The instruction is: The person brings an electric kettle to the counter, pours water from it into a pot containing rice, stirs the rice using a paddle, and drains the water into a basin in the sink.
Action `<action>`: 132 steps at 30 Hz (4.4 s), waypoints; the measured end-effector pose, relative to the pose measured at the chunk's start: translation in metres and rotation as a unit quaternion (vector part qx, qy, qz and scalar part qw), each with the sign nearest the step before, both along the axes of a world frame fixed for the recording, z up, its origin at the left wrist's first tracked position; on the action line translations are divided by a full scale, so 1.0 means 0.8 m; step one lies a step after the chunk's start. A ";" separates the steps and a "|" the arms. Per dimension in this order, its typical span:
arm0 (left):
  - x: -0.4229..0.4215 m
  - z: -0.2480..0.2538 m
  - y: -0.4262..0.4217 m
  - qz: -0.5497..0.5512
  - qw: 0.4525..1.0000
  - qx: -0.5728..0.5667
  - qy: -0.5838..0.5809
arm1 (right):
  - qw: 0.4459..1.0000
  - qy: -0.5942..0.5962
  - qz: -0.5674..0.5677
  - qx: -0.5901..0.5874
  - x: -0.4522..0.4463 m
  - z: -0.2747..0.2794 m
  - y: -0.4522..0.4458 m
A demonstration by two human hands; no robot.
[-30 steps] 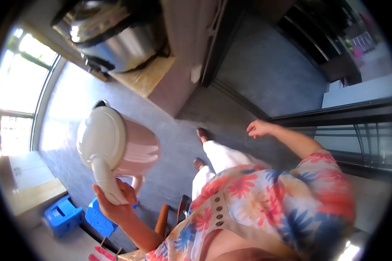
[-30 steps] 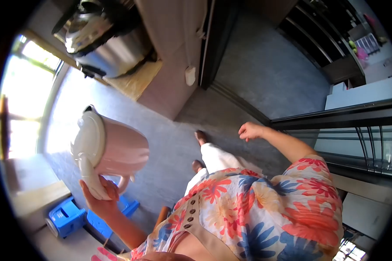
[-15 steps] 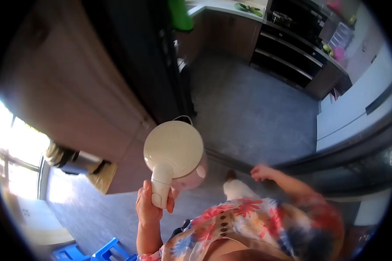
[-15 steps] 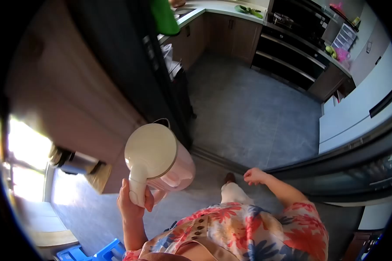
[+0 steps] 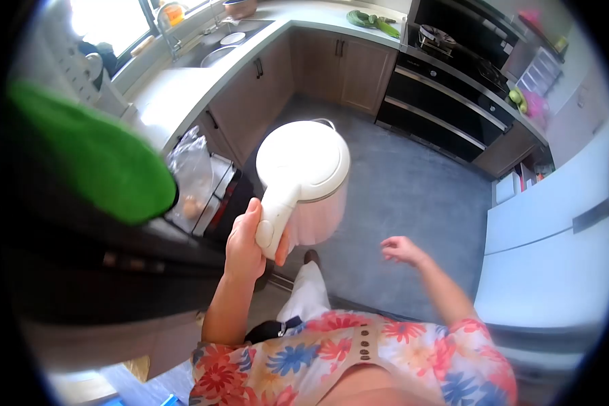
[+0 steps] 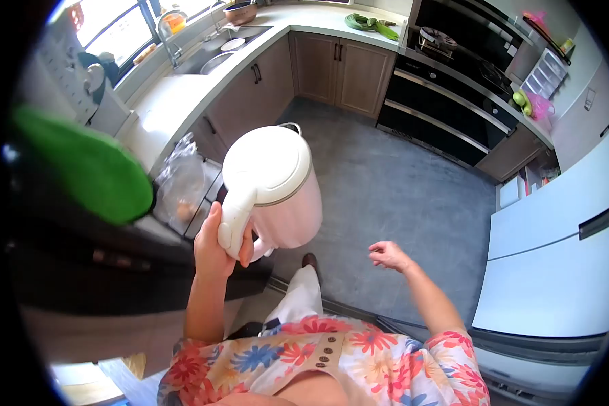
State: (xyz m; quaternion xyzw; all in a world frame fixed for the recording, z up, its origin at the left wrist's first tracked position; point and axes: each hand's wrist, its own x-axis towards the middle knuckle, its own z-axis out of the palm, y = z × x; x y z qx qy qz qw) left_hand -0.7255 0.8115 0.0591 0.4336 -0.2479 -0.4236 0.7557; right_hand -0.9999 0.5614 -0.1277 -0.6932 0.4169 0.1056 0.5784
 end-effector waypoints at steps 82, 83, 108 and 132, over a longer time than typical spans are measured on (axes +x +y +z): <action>0.904 -0.039 -1.261 0.071 0.996 -0.043 0.031 | 0.970 -0.189 0.112 -0.102 1.072 0.350 -1.191; 0.914 -0.042 -1.254 0.024 0.998 0.004 -0.063 | 0.961 -0.209 0.134 -0.120 1.100 0.370 -1.180; 1.347 -0.062 -1.001 0.372 0.877 0.266 0.148 | 0.494 -0.005 0.665 -0.560 1.726 0.276 -0.910; 1.109 -0.097 -0.846 0.425 0.833 -0.006 0.355 | 0.694 -0.319 0.595 -0.248 1.610 0.321 -0.836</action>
